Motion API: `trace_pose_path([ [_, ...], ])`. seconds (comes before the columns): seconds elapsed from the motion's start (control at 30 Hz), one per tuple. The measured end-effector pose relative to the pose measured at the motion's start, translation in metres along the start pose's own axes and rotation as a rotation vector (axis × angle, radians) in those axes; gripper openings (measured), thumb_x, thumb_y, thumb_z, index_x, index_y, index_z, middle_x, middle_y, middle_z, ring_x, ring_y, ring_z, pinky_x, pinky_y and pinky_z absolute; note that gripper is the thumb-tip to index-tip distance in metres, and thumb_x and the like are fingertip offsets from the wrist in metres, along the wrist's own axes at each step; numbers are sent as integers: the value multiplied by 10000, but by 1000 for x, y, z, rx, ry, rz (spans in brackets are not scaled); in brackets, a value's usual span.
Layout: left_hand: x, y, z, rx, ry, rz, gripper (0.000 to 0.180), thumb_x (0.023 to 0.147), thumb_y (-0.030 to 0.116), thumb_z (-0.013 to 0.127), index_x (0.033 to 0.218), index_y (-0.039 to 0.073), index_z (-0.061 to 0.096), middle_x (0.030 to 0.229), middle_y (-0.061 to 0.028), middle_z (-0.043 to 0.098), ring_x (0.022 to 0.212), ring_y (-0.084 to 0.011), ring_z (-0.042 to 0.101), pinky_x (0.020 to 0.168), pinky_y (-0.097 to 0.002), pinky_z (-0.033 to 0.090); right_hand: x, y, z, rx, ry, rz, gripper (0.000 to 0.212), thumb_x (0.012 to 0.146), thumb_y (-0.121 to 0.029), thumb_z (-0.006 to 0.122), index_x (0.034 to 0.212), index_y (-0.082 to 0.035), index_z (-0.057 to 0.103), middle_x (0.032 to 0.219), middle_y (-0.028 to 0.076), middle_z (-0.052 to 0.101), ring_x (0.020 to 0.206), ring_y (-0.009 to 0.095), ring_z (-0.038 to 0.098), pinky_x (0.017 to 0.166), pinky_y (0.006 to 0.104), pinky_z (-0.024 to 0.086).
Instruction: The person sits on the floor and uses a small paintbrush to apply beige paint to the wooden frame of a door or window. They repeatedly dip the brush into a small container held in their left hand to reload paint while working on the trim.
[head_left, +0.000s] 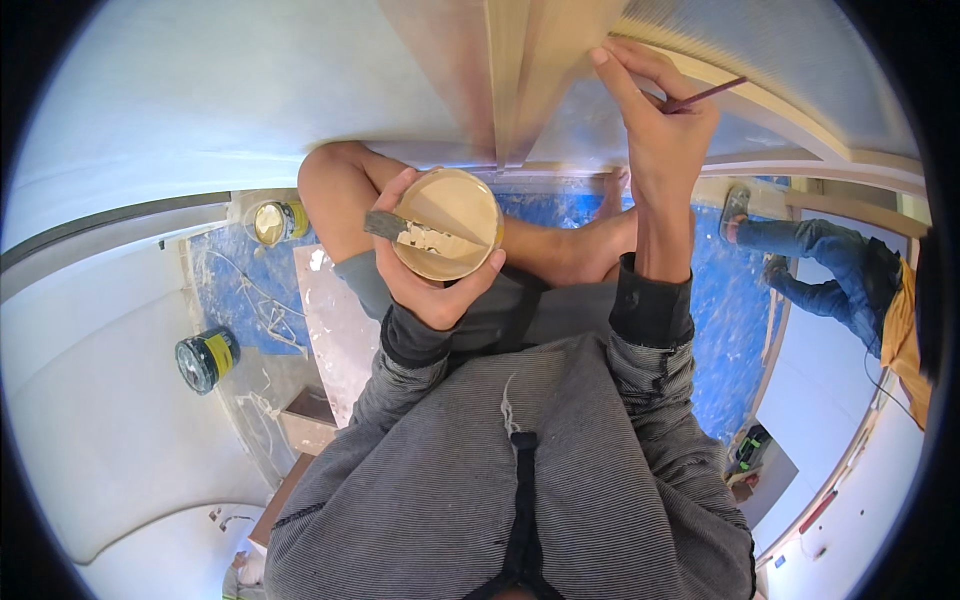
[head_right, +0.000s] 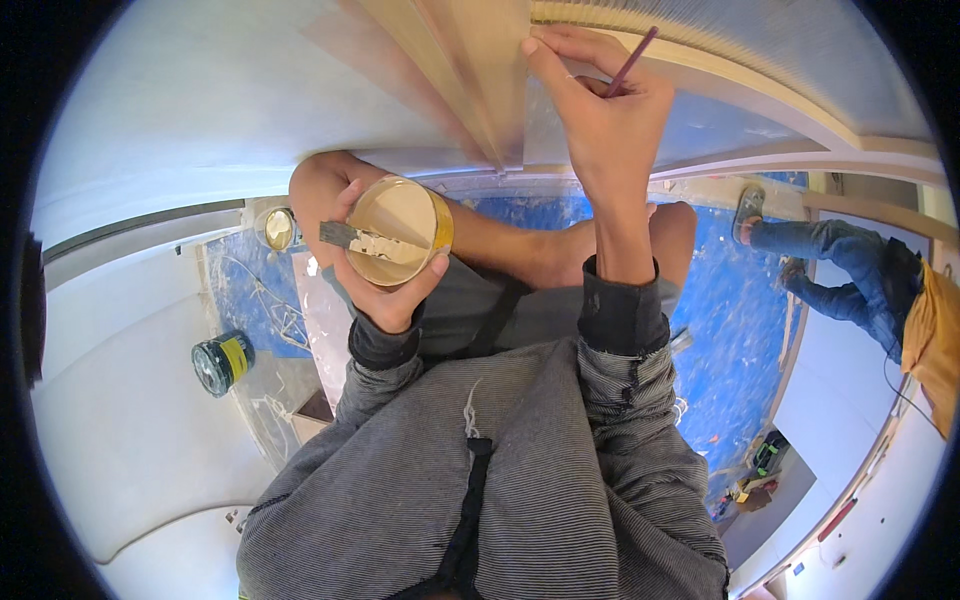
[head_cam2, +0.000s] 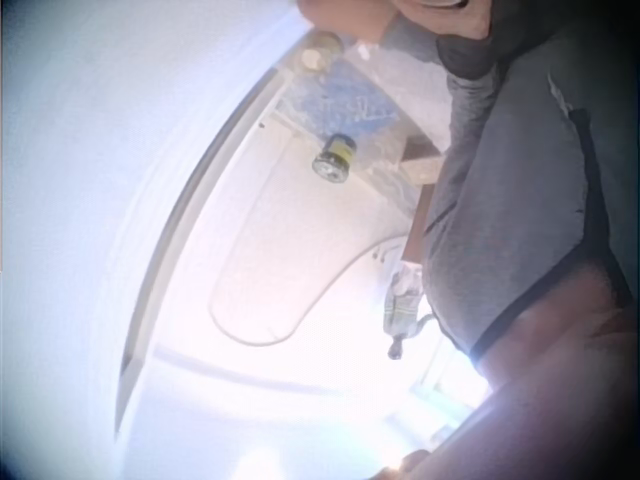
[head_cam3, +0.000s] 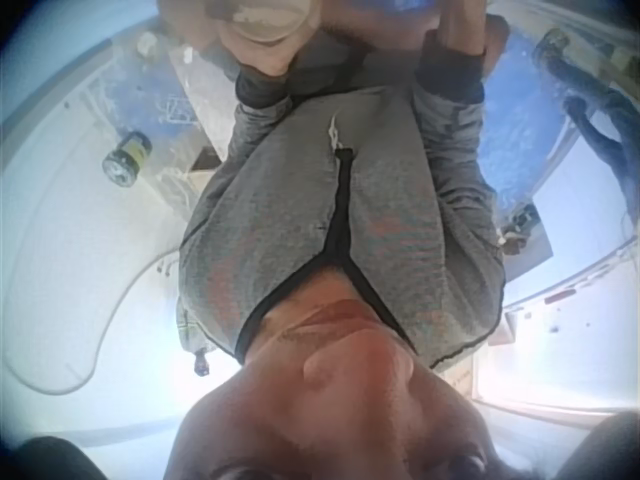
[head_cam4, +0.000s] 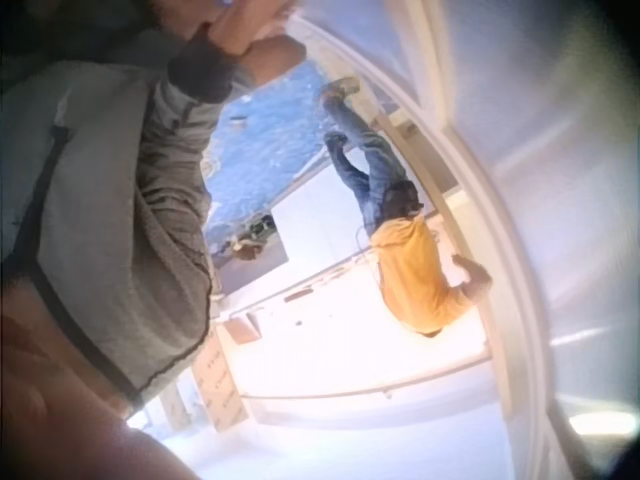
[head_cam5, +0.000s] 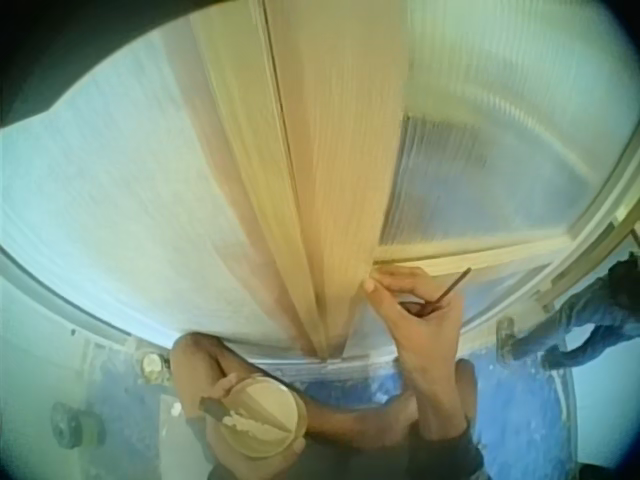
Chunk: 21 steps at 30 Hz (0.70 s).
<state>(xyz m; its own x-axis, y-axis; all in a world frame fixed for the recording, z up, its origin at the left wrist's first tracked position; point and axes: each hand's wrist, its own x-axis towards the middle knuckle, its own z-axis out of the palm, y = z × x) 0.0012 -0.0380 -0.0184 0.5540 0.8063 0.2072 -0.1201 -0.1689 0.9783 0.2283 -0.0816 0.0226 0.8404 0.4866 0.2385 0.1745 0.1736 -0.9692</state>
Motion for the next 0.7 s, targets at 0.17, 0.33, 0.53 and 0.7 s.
trace_pose_path([
  [0.17, 0, 0, -3, -31, -1, 5, 937, 635, 22, 837, 1391, -34, 286, 1283, -196, 508, 1167, -268, 549, 993, -381, 456, 1, -7, 5, 35, 22, -2, 155, 809, -76, 775, 940, 1, 748, 991, 95, 717, 859, 110, 654, 735, 237, 524],
  [0.33, 1, 6, -4, -6, 5, -6, 934, 635, 15, 833, 1391, -32, 286, 1284, -199, 508, 1172, -271, 546, 995, -382, 455, 1, -1, 0, 5, -2, -18, 152, 812, -67, 770, 944, 4, 746, 996, 95, 717, 872, 123, 659, 753, 248, 530],
  [0.53, 0, 3, 6, -54, 13, -10, 935, 639, 13, 830, 1397, -26, 284, 1283, -197, 513, 1174, -270, 544, 1005, -385, 446, 7, -3, -6, 34, 13, -35, 149, 811, -59, 771, 942, 7, 745, 994, 93, 717, 860, 112, 655, 749, 237, 527],
  [0.7, 0, 6, 6, -30, 3, -7, 938, 645, 16, 830, 1401, -29, 278, 1283, -196, 512, 1176, -267, 543, 1012, -388, 439, 6, 6, -11, -26, -3, -49, 154, 815, -62, 770, 945, 14, 741, 989, 89, 716, 856, 101, 648, 759, 226, 519],
])
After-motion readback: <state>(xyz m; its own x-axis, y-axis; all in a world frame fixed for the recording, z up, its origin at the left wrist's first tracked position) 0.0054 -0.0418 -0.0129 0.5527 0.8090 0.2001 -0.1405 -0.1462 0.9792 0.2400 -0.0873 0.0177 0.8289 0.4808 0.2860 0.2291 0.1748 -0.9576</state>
